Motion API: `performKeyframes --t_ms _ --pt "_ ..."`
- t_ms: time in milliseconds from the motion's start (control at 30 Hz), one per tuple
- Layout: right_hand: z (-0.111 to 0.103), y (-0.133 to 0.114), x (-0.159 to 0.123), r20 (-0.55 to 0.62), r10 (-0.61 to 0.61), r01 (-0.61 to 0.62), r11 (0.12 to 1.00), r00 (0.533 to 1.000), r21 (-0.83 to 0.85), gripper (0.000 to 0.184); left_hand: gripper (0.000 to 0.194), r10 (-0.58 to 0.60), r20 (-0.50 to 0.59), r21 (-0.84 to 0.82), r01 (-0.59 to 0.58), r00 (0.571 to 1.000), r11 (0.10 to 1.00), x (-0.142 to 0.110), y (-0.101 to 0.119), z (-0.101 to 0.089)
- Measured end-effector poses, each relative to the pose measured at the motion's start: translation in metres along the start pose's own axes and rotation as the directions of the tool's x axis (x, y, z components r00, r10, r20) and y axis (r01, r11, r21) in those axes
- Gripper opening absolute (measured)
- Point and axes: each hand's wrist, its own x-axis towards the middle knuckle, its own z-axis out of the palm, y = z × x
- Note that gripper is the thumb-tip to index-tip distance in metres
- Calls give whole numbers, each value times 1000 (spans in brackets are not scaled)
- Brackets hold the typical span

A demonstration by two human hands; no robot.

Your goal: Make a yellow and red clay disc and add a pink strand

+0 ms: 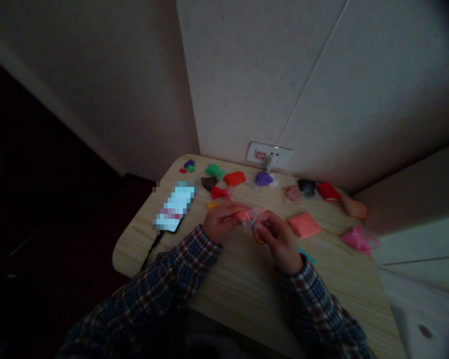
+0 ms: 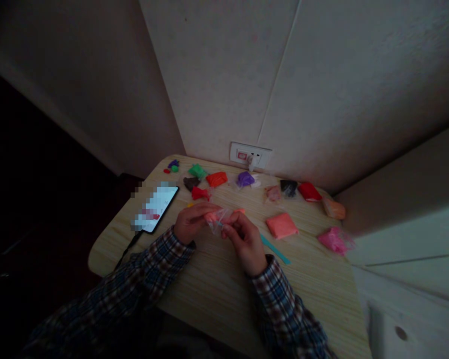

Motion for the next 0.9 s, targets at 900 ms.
performKeyframes --t_ms 900 --pt "8 -1 -2 154 207 -258 779 966 571 32 37 -8 -9 -97 7 1000 995 5 7 2"
